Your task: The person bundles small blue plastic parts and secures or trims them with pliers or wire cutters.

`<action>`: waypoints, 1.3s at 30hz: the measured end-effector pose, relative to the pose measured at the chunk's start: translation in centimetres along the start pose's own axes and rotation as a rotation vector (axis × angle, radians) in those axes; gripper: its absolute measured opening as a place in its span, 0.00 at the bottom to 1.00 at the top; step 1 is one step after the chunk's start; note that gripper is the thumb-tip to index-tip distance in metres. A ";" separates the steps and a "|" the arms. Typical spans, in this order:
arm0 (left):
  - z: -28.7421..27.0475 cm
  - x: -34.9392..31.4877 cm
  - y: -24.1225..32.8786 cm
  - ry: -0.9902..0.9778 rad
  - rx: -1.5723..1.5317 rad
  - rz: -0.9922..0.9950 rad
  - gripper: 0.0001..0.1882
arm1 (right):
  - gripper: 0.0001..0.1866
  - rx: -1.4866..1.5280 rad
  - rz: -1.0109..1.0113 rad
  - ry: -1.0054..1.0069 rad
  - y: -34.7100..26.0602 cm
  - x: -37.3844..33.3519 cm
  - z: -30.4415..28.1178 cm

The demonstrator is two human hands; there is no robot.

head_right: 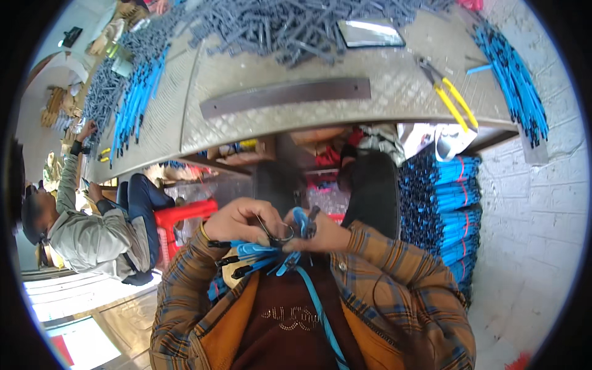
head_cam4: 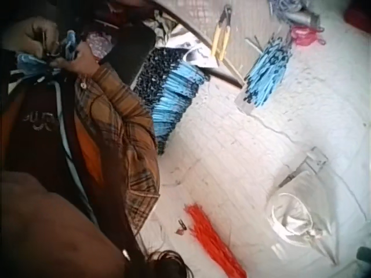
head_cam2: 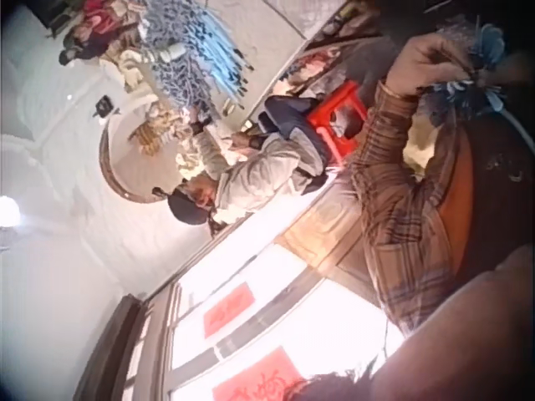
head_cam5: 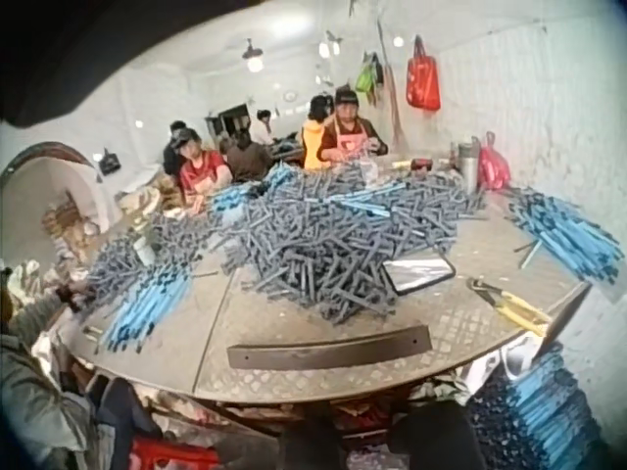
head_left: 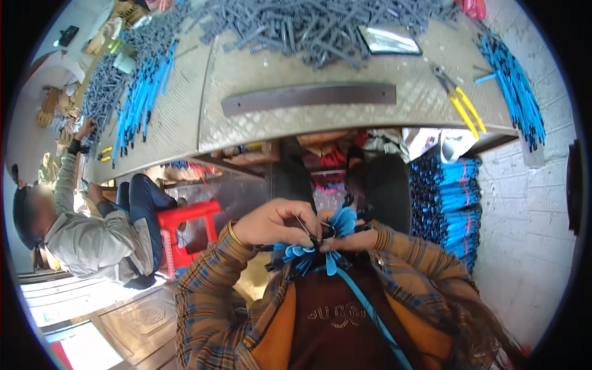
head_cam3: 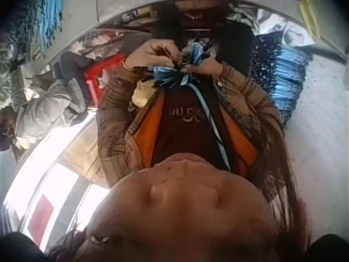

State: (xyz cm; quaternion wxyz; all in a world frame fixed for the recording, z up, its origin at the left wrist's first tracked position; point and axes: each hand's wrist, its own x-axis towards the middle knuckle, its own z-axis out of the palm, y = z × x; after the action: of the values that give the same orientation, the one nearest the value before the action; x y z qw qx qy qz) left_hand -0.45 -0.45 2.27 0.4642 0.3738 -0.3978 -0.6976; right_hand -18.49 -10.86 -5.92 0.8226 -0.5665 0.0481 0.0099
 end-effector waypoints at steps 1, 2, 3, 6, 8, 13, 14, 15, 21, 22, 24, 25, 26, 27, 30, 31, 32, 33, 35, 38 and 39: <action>0.0 0.0 0.2 0.025 0.012 -0.038 0.06 | 0.18 -0.018 -0.003 -0.007 0.6 0.2 -0.3; 0.1 -0.1 0.5 0.055 0.020 -0.079 0.07 | 0.18 -0.037 -0.020 -0.014 1.0 0.3 -0.3; 0.1 -0.1 0.6 0.054 0.037 -0.067 0.07 | 0.18 -0.091 -0.068 -0.016 1.4 0.3 -0.5; 0.0 -0.1 1.1 0.081 -0.051 -0.122 0.10 | 0.16 -0.199 -0.175 -0.033 1.9 0.5 -0.7; -0.4 0.2 1.0 0.085 -0.053 -0.109 0.11 | 0.15 -0.066 -0.198 0.044 1.7 0.3 -0.5; -1.4 1.2 1.1 0.055 -0.063 -0.128 0.12 | 0.13 0.098 -0.155 0.111 -0.8 0.5 -0.1; -1.5 1.4 1.2 0.032 -0.059 -0.143 0.12 | 0.13 0.102 -0.158 0.101 -0.8 0.6 -0.5; -1.6 1.8 1.5 0.037 -0.056 -0.145 0.12 | 0.12 0.062 -0.040 0.039 -0.9 0.4 -1.1; -6.8 6.2 8.8 0.446 0.268 0.000 0.07 | 0.09 0.256 -0.081 -0.116 -0.3 0.7 -3.2; -10.8 6.7 10.5 0.661 0.425 0.157 0.05 | 0.09 0.258 -0.083 -0.133 -0.2 1.0 -3.3; -17.0 8.8 13.6 1.119 0.516 0.205 0.07 | 0.09 0.225 -0.102 -0.167 0.2 1.4 -3.8; -19.4 9.8 14.7 1.174 0.617 0.129 0.09 | 0.09 0.208 -0.112 -0.181 0.4 1.6 -4.0; -21.5 10.7 15.4 1.221 0.718 0.050 0.11 | 0.09 0.209 -0.114 -0.178 0.5 1.8 -4.2; -23.3 11.3 15.8 1.219 0.720 0.052 0.11 | 0.09 0.210 -0.100 -0.177 0.4 1.9 -4.3; -26.7 12.9 15.9 1.266 1.102 -0.230 0.13 | 0.10 0.220 -0.064 -0.162 0.7 2.0 -4.8; -26.9 13.3 15.9 1.254 1.100 -0.234 0.13 | 0.10 0.232 -0.072 -0.156 1.1 2.0 -5.0; -27.0 13.6 16.1 1.235 1.133 -0.259 0.13 | 0.10 0.244 -0.080 -0.152 1.5 2.0 -5.0; -27.1 13.7 16.4 1.219 1.167 -0.284 0.12 | 0.10 0.254 -0.089 -0.151 1.7 2.0 -5.0; -27.3 13.2 16.2 1.207 1.201 -0.309 0.12 | 0.10 0.240 -0.090 -0.154 1.5 1.9 -4.7; -27.5 11.6 14.6 1.294 1.477 -0.067 0.12 | 0.11 0.208 -0.094 -0.170 0.9 1.8 -4.1; -27.3 10.7 14.3 1.301 1.476 -0.068 0.12 | 0.11 0.175 -0.114 -0.184 0.6 1.7 -3.8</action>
State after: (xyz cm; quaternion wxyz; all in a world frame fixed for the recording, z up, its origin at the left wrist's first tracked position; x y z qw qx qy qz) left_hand 25.81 -19.84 2.54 0.2222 0.8922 -0.3894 0.0550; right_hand -17.11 -14.24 -7.96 0.8690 -0.4912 -0.0591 0.0111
